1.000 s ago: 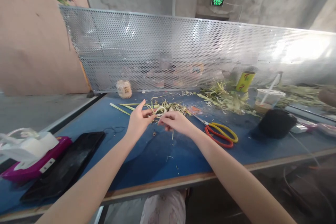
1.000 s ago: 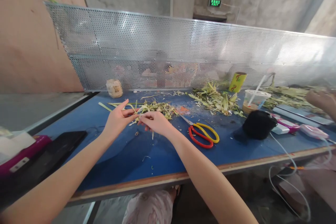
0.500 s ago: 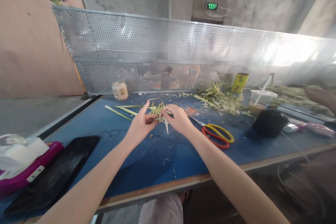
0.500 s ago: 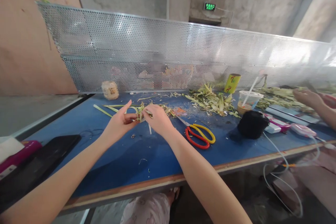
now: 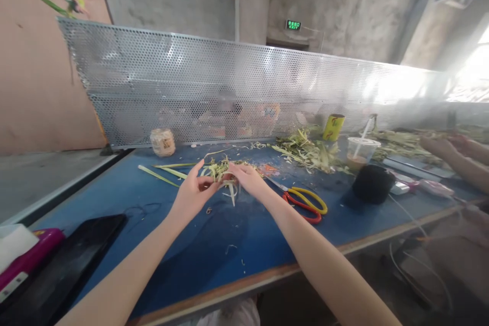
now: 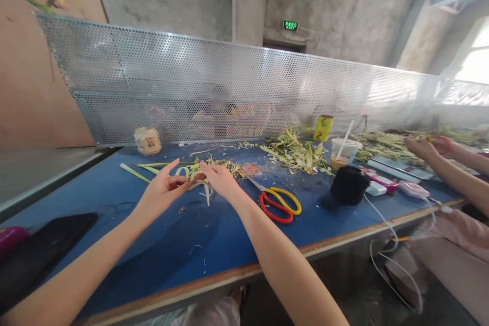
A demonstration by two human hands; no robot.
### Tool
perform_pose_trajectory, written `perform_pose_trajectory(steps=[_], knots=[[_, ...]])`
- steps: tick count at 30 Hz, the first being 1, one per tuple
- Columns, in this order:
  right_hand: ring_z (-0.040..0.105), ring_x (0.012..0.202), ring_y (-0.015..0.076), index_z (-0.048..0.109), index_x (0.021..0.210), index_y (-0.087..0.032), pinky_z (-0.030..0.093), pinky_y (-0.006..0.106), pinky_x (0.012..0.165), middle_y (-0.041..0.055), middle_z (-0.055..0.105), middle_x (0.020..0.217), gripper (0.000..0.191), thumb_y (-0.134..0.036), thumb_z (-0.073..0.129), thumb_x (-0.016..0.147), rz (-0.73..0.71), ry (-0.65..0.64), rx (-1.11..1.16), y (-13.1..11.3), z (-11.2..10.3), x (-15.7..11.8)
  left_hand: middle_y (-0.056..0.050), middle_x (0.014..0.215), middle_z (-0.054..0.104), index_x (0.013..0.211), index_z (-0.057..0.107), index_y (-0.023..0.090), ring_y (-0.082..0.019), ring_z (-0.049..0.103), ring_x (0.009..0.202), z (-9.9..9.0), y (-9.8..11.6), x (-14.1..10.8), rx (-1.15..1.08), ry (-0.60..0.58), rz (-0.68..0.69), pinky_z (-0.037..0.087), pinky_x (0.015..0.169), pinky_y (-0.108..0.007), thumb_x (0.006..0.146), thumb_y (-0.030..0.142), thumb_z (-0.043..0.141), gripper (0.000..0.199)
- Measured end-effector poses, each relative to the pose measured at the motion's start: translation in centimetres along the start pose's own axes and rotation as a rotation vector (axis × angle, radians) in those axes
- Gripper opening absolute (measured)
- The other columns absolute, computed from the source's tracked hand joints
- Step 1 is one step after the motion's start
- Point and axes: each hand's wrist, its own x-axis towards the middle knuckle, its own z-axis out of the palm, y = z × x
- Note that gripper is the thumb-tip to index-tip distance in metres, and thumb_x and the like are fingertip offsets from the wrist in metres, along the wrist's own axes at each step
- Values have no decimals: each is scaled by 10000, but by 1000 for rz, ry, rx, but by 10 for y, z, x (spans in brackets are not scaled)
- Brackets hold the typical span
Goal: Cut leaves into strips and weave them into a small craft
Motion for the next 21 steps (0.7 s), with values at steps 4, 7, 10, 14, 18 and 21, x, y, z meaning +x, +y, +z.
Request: perform_pose_trajectory(steps=[4,7,10,14,18,21], knots=[[398,478,73,610,585,-153,281,175,438,-8,537,562,379,-246,312,799,96,-76,227,2,-3,1,-39,739,647,1340,167,129,-175,574,630,-1,-3,2,33,26,-1,430,597,-298,668,430,572,840],[378,466,60,646,691,-175,293,167,451,-29,563,604,303,-68,363,683,73,-180,249,2,-3,-2,-45,741,646,1344,145,119,-188,587,652,-2,0,2,-21,19,-22,438,596,-303,652,418,591,876],[480,597,67,657,807,-198,378,179,607,-33,604,713,395,13,377,627,-87,-312,166,0,-4,-6,-62,763,655,1346,124,100,-202,605,683,-2,3,0,-112,-8,-62,453,618,-316,625,394,622,924],[520,701,105,667,843,-188,400,228,691,-3,606,746,269,-65,478,696,-236,-272,-117,-3,-5,-10,-62,775,664,1349,95,84,-181,599,673,0,4,-1,-153,-29,-66,450,646,-307,617,383,634,957],[533,769,127,682,796,-195,404,225,698,25,600,782,194,-89,550,700,-434,-88,-297,-3,-6,-10,-52,785,662,1355,53,96,-162,579,672,1,1,-1,-95,-51,-12,432,635,-286,640,388,621,959],[541,745,122,684,763,-204,421,220,678,32,599,770,156,-134,548,736,-498,-63,-314,-3,-6,-10,-36,744,654,1354,37,84,-151,565,642,1,0,-1,-103,-61,-1,422,612,-272,649,372,612,954]])
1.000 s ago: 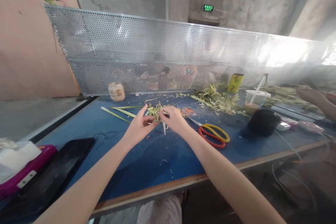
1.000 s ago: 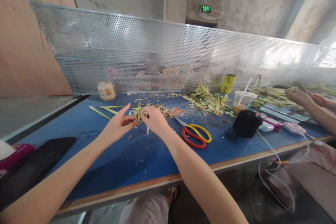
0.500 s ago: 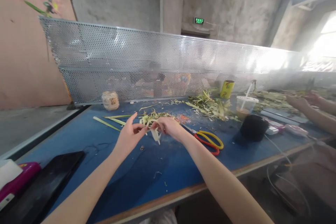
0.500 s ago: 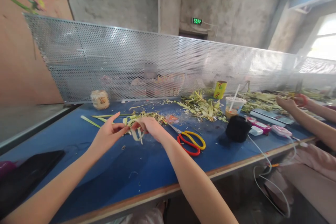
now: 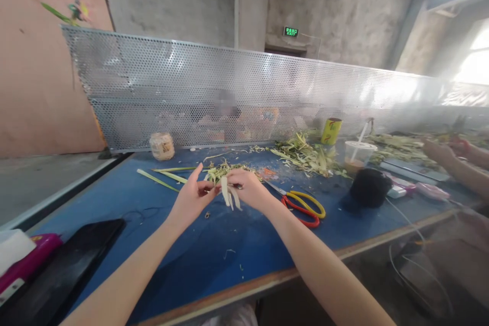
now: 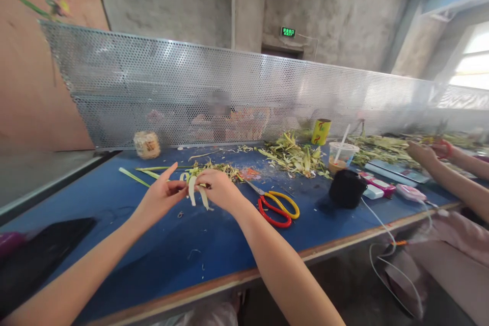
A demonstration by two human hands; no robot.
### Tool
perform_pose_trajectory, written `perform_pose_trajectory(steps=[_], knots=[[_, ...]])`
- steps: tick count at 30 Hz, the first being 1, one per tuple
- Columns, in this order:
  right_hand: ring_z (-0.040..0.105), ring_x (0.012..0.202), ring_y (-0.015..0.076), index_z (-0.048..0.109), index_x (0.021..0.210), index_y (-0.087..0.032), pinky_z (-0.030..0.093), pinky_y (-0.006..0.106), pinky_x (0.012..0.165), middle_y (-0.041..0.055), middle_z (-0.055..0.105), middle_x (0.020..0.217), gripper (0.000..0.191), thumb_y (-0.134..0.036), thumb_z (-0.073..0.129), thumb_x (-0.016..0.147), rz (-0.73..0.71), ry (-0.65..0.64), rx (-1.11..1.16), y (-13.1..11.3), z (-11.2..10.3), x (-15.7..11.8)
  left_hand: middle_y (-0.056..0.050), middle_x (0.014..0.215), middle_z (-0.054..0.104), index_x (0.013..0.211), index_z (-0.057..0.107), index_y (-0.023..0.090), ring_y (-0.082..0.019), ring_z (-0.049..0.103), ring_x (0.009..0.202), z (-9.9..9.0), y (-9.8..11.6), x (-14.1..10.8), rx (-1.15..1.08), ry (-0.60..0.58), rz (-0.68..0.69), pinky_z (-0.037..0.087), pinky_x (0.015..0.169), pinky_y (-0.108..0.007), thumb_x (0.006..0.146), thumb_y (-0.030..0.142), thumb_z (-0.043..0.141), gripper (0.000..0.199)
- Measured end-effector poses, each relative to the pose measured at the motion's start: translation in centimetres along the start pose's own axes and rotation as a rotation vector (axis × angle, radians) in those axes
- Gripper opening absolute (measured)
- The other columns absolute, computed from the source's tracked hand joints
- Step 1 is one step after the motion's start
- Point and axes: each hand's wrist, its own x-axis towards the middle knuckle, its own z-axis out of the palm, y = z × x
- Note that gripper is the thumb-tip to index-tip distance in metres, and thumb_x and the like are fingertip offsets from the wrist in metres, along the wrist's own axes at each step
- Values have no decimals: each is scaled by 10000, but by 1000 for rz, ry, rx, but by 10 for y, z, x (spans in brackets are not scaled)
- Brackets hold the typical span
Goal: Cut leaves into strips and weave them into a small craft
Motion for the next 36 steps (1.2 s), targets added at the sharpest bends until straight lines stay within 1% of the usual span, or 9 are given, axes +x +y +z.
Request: perform_pose_trajectory(steps=[6,13,18,21,25,27,32,34,36], knots=[[549,823,129,675,833,-231,432,244,750,37,617,861,186,-179,504,786,-124,-54,-39,-2,0,-3,-35,760,663,1354,24,76,-159,587,661,-2,1,0,-65,4,-38,431,643,-284,599,277,640,995],[568,813,120,668,873,-207,462,238,722,50,619,898,183,-188,513,777,-159,-14,43,-2,3,-4,-21,701,664,1350,0,68,-161,597,630,1,2,0,-204,-24,-84,439,625,-284,531,197,684,1075],[564,913,120,651,936,-238,451,256,799,33,617,1005,237,-166,478,791,-212,-73,89,-5,2,-5,-21,671,658,1347,52,62,-173,595,601,1,7,-3,-213,-35,-87,441,599,-291,520,260,695,1066],[525,1022,118,610,1025,-278,412,270,871,1,584,1110,298,-164,440,809,-147,-79,28,-2,0,-6,-15,656,647,1350,47,66,-176,587,610,2,7,-4,-153,-10,-57,434,589,-291,561,309,667,1033],[571,889,124,637,984,-271,438,234,730,10,630,996,250,-216,471,804,92,88,-144,3,-1,-5,-17,712,653,1352,-48,85,-147,563,601,5,4,-3,-12,-41,-8,408,565,-259,636,334,607,1002],[584,802,119,661,922,-263,427,213,660,4,653,888,214,-224,494,793,157,90,-197,3,-1,-3,-22,731,659,1349,-80,82,-138,553,593,6,3,-3,43,-58,2,400,563,-248,652,332,589,998],[570,780,114,664,846,-221,400,202,668,7,654,831,191,-158,502,765,40,20,-284,-6,0,-1,-24,738,671,1338,-115,55,-139,557,614,6,0,0,97,-141,1,407,602,-254,666,274,554,974],[561,745,102,657,843,-208,400,194,670,9,648,807,189,-141,506,752,-5,-8,-197,-7,2,1,-20,719,671,1338,-113,50,-143,560,602,6,-1,1,89,-139,2,413,607,-261,649,247,563,985],[546,660,91,657,827,-200,402,187,612,1,637,744,190,-126,511,733,53,-35,-72,-5,5,4,-32,720,673,1340,-104,45,-154,572,607,5,-2,2,80,-122,-4,423,619,-275,632,235,576,999]])
